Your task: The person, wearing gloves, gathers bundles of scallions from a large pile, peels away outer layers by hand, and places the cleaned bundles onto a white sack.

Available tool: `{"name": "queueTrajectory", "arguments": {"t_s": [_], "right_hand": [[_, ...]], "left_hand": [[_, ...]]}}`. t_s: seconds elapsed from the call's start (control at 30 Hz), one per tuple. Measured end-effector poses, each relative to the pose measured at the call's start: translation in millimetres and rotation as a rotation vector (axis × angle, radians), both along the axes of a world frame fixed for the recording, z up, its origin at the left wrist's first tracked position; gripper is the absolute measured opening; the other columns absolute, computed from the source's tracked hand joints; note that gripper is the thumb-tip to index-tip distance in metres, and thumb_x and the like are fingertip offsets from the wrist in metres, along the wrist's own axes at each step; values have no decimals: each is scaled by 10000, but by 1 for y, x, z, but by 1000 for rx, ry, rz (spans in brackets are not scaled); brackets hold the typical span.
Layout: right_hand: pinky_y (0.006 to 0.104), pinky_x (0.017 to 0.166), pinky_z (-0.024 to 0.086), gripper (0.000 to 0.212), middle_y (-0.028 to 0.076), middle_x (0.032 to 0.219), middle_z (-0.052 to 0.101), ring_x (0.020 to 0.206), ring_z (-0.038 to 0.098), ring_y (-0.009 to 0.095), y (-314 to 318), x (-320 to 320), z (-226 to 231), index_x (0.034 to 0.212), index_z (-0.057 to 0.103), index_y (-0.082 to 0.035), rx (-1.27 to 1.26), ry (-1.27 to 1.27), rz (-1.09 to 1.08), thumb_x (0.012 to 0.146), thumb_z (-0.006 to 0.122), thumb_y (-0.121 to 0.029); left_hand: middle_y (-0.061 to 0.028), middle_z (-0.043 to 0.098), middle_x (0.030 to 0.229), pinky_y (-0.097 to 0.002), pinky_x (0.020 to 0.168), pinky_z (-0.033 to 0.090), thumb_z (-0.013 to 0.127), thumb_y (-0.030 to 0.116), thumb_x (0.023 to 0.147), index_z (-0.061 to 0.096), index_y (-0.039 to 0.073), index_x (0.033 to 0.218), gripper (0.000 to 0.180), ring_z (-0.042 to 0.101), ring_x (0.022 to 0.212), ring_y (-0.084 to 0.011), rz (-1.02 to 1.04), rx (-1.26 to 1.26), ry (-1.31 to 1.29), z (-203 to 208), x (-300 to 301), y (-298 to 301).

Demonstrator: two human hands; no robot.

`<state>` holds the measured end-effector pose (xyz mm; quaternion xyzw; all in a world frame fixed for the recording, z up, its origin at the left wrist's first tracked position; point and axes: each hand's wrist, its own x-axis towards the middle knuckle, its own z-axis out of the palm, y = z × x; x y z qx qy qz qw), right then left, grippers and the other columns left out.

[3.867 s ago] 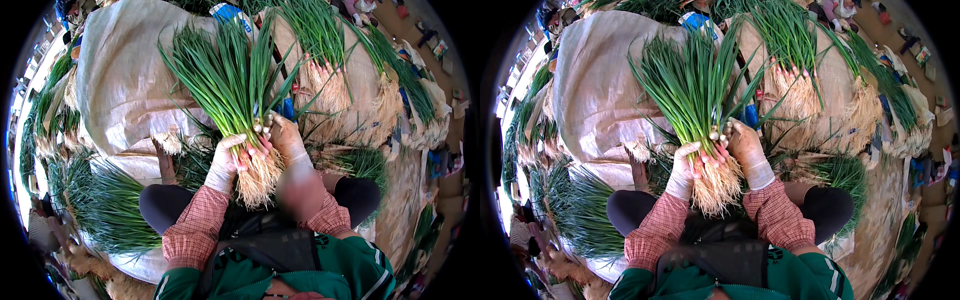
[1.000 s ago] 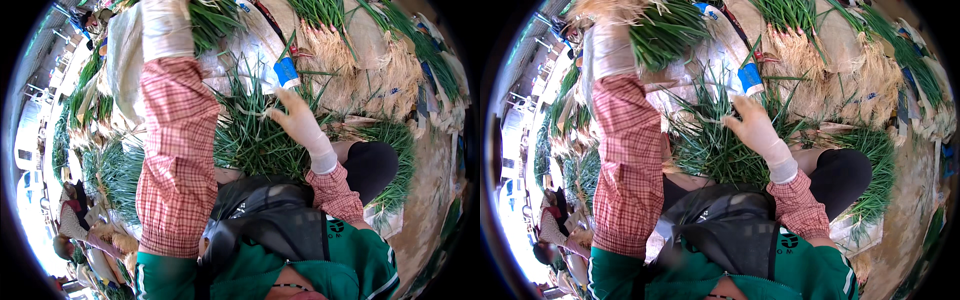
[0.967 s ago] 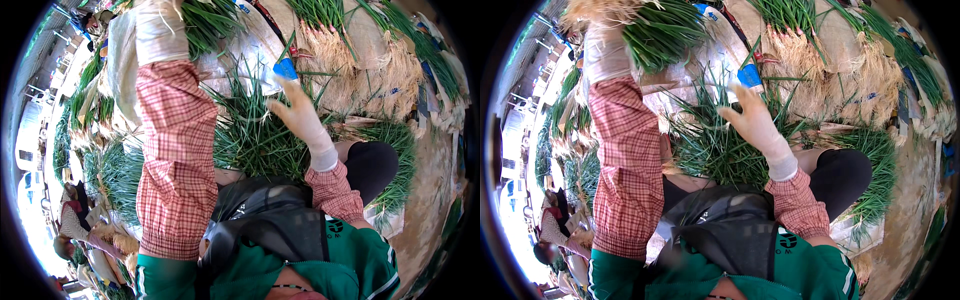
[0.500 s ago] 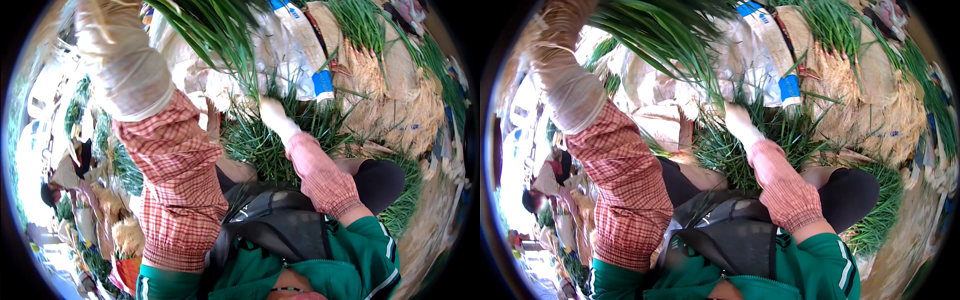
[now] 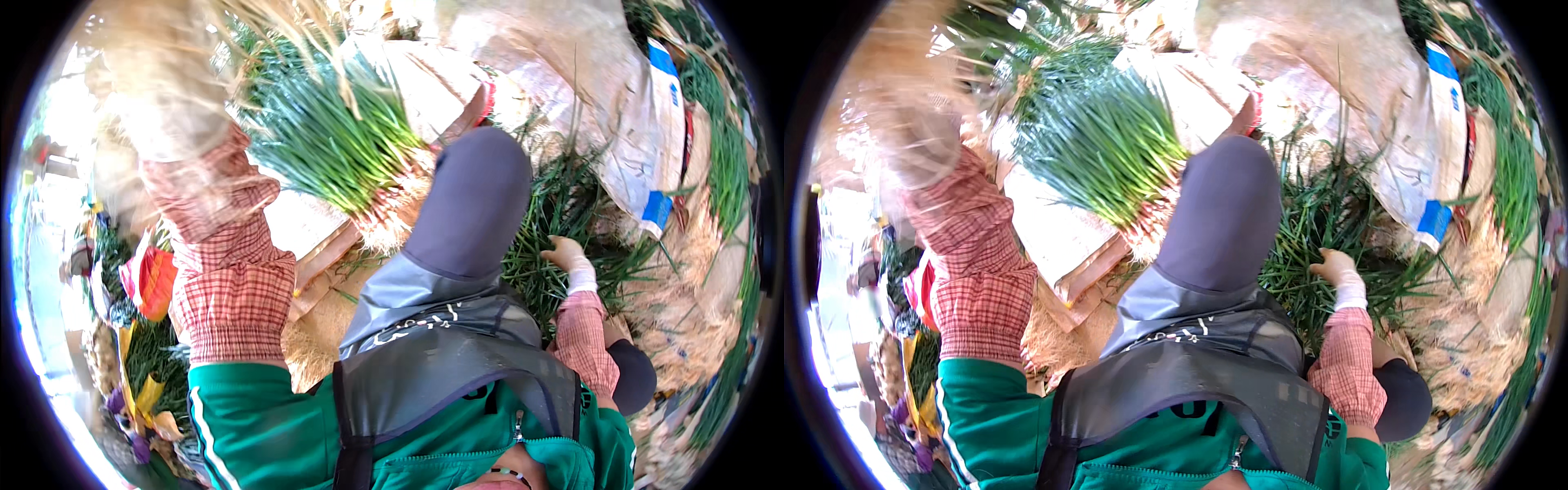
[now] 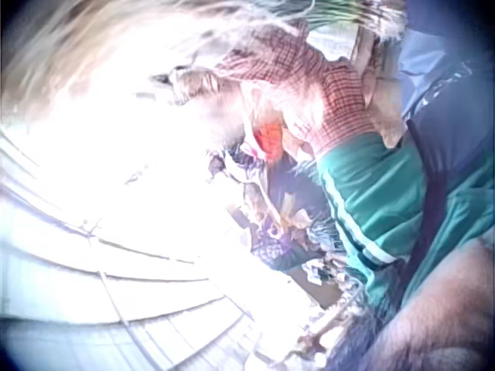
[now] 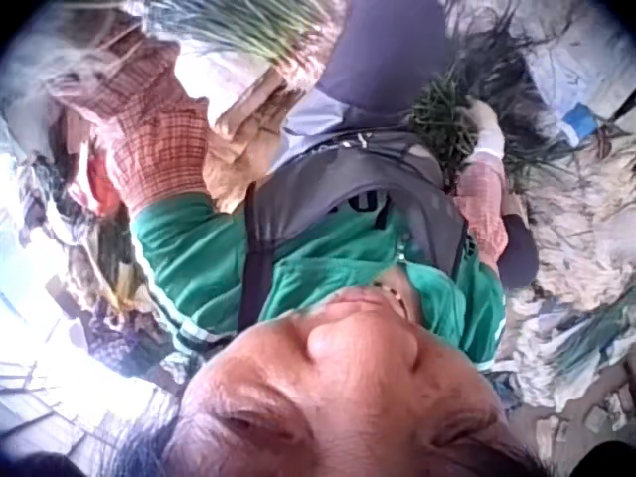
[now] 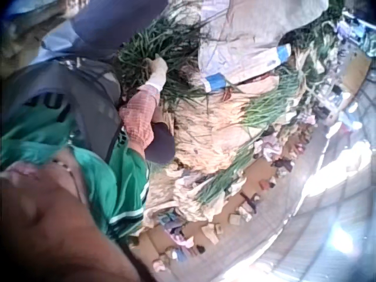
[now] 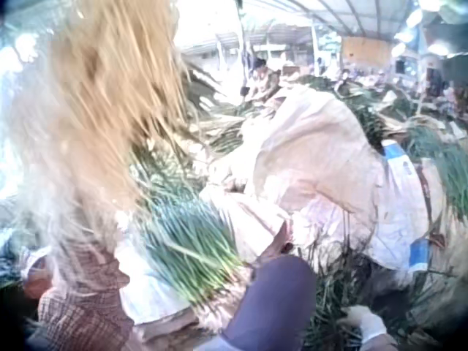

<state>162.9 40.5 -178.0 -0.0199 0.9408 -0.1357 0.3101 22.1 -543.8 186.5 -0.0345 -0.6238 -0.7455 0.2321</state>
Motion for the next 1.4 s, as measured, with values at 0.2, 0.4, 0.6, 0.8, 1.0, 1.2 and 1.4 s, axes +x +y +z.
{"name": "queueTrajectory", "arguments": {"t_s": [0.2,0.4,0.6,0.8,1.0,1.2,1.4], "right_hand": [[395,688,466,209,174,767,643,707,600,295,-5,-48,151,828,626,-2,-137,489,-328,844,615,-211],[296,921,440,338,120,1140,650,1075,591,184,-137,-148,325,1169,614,-13,-477,835,99,914,542,-223],[390,1025,388,669,256,1271,532,1173,530,338,-341,-230,144,1241,545,9,-234,224,367,895,487,-560],[361,1103,290,1086,263,1465,302,1340,357,342,-401,-179,85,1482,7,-6,-523,55,118,798,695,-495],[373,1097,290,960,311,1438,305,1333,346,384,-367,-230,26,1496,0,-77,-349,27,217,849,656,-346],[393,1075,328,910,326,1460,242,1310,367,422,-356,-242,-27,1508,27,-169,-329,70,131,848,641,-303],[416,1067,336,896,273,1428,320,1295,377,408,-359,-238,-27,1506,57,-126,-371,150,176,840,654,-185]], "left_hand": [[-169,673,1030,-346,738,587,458,138,910,610,-27,1103,295,680,871,-186,-19,96,-131,-102,-15,-36],[-230,641,1072,-425,960,490,499,120,834,519,-86,1181,404,611,1078,-326,-385,732,-267,-201,54,68],[-199,679,909,-338,804,522,575,146,810,640,-103,893,270,661,847,-267,-339,1063,-579,-402,82,96],[-150,687,740,-197,415,498,611,28,832,634,-59,883,103,634,499,-149,-472,471,-591,-316,48,64],[-146,666,694,-238,508,522,567,29,839,622,-57,819,104,617,516,-165,-457,897,-679,-380,6,112],[-91,620,611,-247,419,459,619,29,796,585,-33,824,76,578,458,-154,-139,785,-872,-382,-12,132],[-155,602,979,-347,629,531,611,42,834,334,-20,1243,497,635,773,-225,433,196,-561,-412,8,149]]}}
